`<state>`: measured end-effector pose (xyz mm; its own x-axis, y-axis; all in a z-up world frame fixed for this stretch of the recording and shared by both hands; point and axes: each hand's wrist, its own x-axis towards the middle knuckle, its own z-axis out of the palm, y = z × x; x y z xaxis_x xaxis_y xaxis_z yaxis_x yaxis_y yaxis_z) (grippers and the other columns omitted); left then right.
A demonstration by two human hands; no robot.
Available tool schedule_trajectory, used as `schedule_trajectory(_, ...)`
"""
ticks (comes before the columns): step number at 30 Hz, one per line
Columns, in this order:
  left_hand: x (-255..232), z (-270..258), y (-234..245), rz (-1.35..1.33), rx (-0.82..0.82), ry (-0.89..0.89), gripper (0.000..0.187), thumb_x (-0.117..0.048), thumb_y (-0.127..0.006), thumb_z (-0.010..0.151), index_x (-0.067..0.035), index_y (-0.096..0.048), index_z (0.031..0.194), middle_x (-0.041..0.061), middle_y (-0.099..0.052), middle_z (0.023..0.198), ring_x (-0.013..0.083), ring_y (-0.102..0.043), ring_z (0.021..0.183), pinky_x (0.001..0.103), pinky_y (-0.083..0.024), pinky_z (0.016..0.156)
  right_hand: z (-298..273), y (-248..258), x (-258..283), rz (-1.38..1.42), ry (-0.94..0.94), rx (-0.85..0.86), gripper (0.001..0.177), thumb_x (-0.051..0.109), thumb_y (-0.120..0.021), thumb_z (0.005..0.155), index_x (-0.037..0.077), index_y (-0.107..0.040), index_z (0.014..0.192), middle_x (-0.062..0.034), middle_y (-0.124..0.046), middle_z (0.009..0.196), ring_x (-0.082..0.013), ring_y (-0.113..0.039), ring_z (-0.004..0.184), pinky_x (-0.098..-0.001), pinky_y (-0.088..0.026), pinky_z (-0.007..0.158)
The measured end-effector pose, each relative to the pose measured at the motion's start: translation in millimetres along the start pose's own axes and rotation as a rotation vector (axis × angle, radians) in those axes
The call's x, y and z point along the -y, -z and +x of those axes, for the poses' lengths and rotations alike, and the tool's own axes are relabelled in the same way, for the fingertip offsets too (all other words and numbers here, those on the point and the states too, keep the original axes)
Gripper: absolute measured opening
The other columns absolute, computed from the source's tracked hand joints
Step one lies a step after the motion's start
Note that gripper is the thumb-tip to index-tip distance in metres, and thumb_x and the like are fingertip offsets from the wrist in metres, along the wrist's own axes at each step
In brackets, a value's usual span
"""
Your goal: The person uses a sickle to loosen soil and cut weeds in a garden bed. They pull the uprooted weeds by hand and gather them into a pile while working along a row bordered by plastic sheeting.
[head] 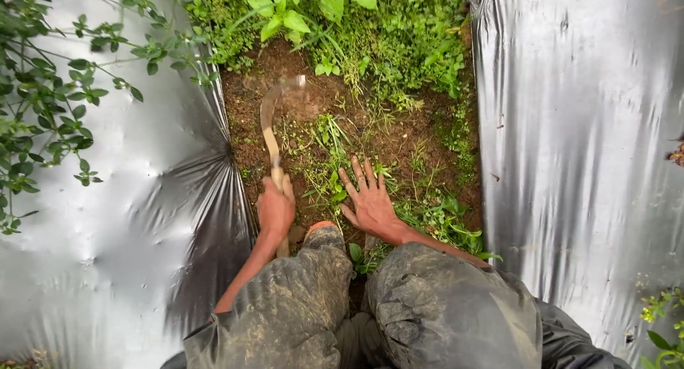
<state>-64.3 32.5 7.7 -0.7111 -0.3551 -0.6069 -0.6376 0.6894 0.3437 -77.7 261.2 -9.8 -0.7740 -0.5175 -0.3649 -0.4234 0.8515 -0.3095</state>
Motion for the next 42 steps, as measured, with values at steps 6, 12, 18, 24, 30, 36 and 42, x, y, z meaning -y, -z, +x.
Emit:
schedule_trajectory(6, 36, -37, -25, 0.089, 0.156, -0.006, 0.056, -0.049, -0.036, 0.109, 0.000, -0.040, 0.138, 0.031, -0.068, 0.088, 0.0469, -0.072, 0.083, 0.057, -0.056, 0.067, 5, 5, -5, -0.022, -0.034, 0.037, 0.084, 0.055, -0.046, 0.099, 0.022, -0.007, 0.165, -0.0239, 0.001, 0.169, -0.0486, -0.007, 0.154, -0.0690, -0.029, 0.114)
schedule_trajectory(12, 27, -13, -19, 0.110, 0.089, 0.096, 0.056, -0.063, -0.033, 0.106, -0.011, -0.046, 0.121, 0.028, -0.070, 0.088, 0.0464, -0.073, 0.087, 0.058, -0.057, 0.074, 6, 9, -2, 0.057, -0.004, -0.033, 0.086, 0.051, -0.055, 0.097, 0.023, -0.011, 0.166, -0.0261, -0.005, 0.168, -0.0532, -0.010, 0.152, -0.0719, -0.033, 0.109)
schedule_trajectory(18, 3, -19, -11, -0.044, 0.002, 0.000, 0.050, -0.049, -0.031, 0.112, -0.002, -0.048, 0.122, 0.029, -0.068, 0.078, 0.0420, -0.073, 0.071, 0.048, -0.058, 0.064, 7, 6, 0, 0.060, -0.009, -0.003, 0.084, 0.051, -0.056, 0.096, 0.023, -0.016, 0.165, -0.0262, -0.005, 0.168, -0.0526, -0.010, 0.152, -0.0720, -0.034, 0.109)
schedule_trajectory(24, 67, -22, -39, 0.145, 0.025, 0.137, 0.059, -0.065, -0.031, 0.106, -0.010, -0.047, 0.122, 0.026, -0.070, 0.079, 0.0451, -0.073, 0.078, 0.056, -0.057, 0.068, 7, 6, 0, 0.063, -0.010, -0.029, 0.084, 0.050, -0.057, 0.096, 0.024, -0.017, 0.165, -0.0263, -0.005, 0.168, -0.0524, -0.010, 0.153, -0.0733, -0.032, 0.109)
schedule_trajectory(30, 16, -21, -6, 0.012, -0.110, -0.036, 0.054, -0.042, -0.036, 0.114, 0.006, -0.046, 0.135, 0.032, -0.067, 0.077, 0.0439, -0.072, 0.073, 0.053, -0.057, 0.064, 3, 2, 3, 0.041, -0.027, -0.003, 0.080, 0.050, -0.054, 0.097, 0.022, -0.020, 0.164, -0.0265, -0.005, 0.168, -0.0511, -0.010, 0.153, -0.0723, -0.033, 0.109)
schedule_trajectory(36, 49, -45, -9, 0.042, -0.026, 0.112, 0.067, -0.056, -0.034, 0.110, 0.002, -0.042, 0.141, 0.035, -0.068, 0.092, 0.0482, -0.071, 0.087, 0.058, -0.057, 0.070, 4, 3, 3, 0.084, -0.013, -0.039, 0.083, 0.050, -0.057, 0.096, 0.024, -0.018, 0.165, -0.0252, -0.004, 0.169, -0.0514, -0.009, 0.153, -0.0726, -0.032, 0.109)
schedule_trajectory(42, 63, -33, -21, -0.026, -0.128, 0.282, 0.056, -0.064, -0.034, 0.108, -0.013, -0.048, 0.128, 0.024, -0.066, 0.090, 0.0417, -0.070, 0.085, 0.054, -0.058, 0.066, 3, -6, 3, 0.037, -0.019, -0.037, 0.084, 0.051, -0.057, 0.096, 0.024, -0.017, 0.165, -0.0256, -0.004, 0.169, -0.0511, -0.008, 0.153, -0.0730, -0.029, 0.111)
